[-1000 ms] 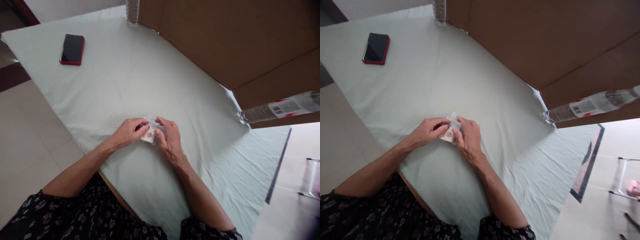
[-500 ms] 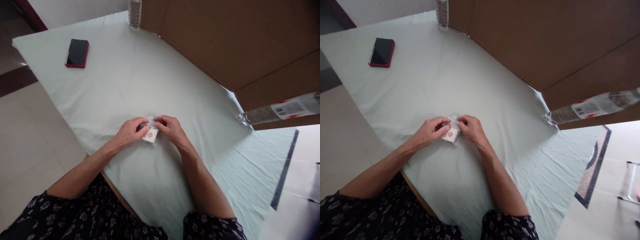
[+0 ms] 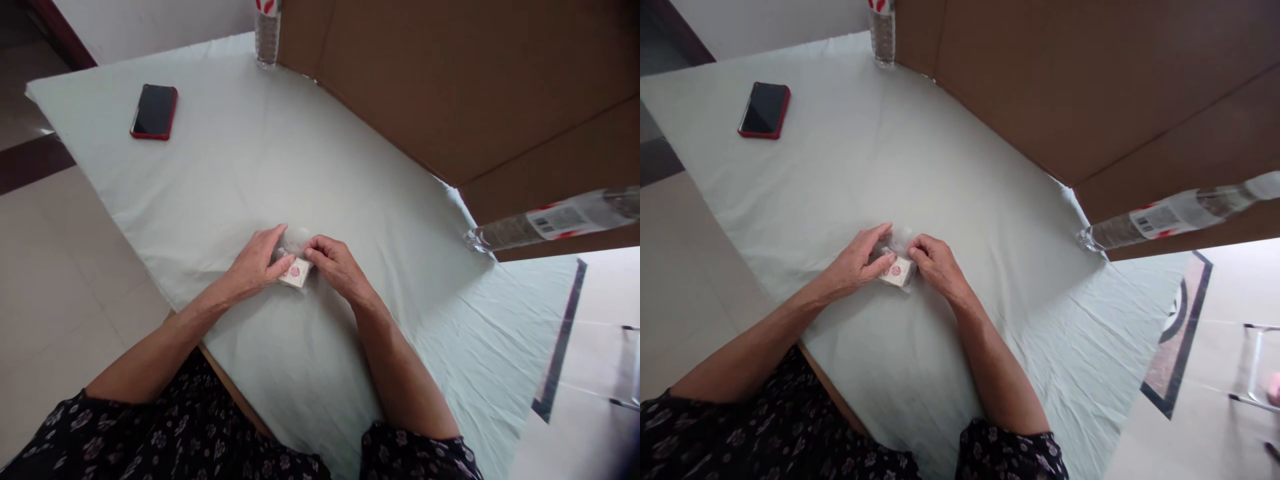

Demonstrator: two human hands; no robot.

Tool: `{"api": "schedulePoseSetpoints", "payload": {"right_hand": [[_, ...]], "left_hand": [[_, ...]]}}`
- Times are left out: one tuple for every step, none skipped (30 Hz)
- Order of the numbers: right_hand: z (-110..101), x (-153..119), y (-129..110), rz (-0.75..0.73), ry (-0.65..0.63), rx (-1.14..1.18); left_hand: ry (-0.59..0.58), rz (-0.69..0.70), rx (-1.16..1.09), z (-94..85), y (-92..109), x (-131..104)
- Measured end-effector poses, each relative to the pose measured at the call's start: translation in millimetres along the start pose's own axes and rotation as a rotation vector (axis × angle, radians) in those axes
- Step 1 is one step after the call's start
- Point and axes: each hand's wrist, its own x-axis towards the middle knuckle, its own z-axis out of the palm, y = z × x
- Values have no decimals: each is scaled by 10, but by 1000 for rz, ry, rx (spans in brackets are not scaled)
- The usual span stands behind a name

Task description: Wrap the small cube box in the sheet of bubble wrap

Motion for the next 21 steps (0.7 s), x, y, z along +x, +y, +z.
{"api": "schedulePoseSetpoints", "payload": {"right_hand": [[-4,-5,-1,-3,2,-4],[-8,-11,-3,-4,5,-7],[-13,-17,-7,-4,6,-10],[-16,-24,-11,-3,9,-14],[-19,-30,-16,-2,13,-16],[-20,-34,-21,-1,17,-10],[-18,-36,-25,0,23,8],[-15,-33,-27,-1,31,34],[-9,-27,-28,-2,41,61],[0,-15,-27,-2,52,85],[11,0,-25,-1,63,104],[24,18,-21,-2,72,116],[38,38,-18,-4,80,124],[52,57,-14,-7,85,132],[65,74,-11,-12,88,142],[77,87,-8,-17,92,154],[87,96,-5,-20,99,167],[94,101,-2,-23,106,180],[100,102,1,-25,113,195],[103,99,3,-27,119,211],[106,94,4,-28,124,223]], "left_hand": [[-28,9,3,-3,-6,4],[-50,14,3,-3,-10,8],[-63,14,2,0,-12,10],[-68,12,-1,7,-14,10],[-65,10,-5,16,-15,9],[-57,9,-9,26,-16,5],[-46,11,-14,37,-18,0],[-34,13,-20,47,-20,-6],[-23,16,-27,55,-23,-11],[-11,20,-37,61,-26,-15],[-1,24,-50,65,-28,-18],[5,28,-67,67,-29,-19],[7,29,-86,68,-29,-20],[5,27,-105,67,-26,-19],[1,23,-124,67,-23,-18],[-5,16,-142,68,-20,-17],[-11,8,-158,70,-17,-15],[-15,0,-171,73,-15,-14],[-17,-9,-182,77,-14,-12],[-20,-18,-192,80,-14,-11],[-21,-28,-200,83,-15,-9]]}}
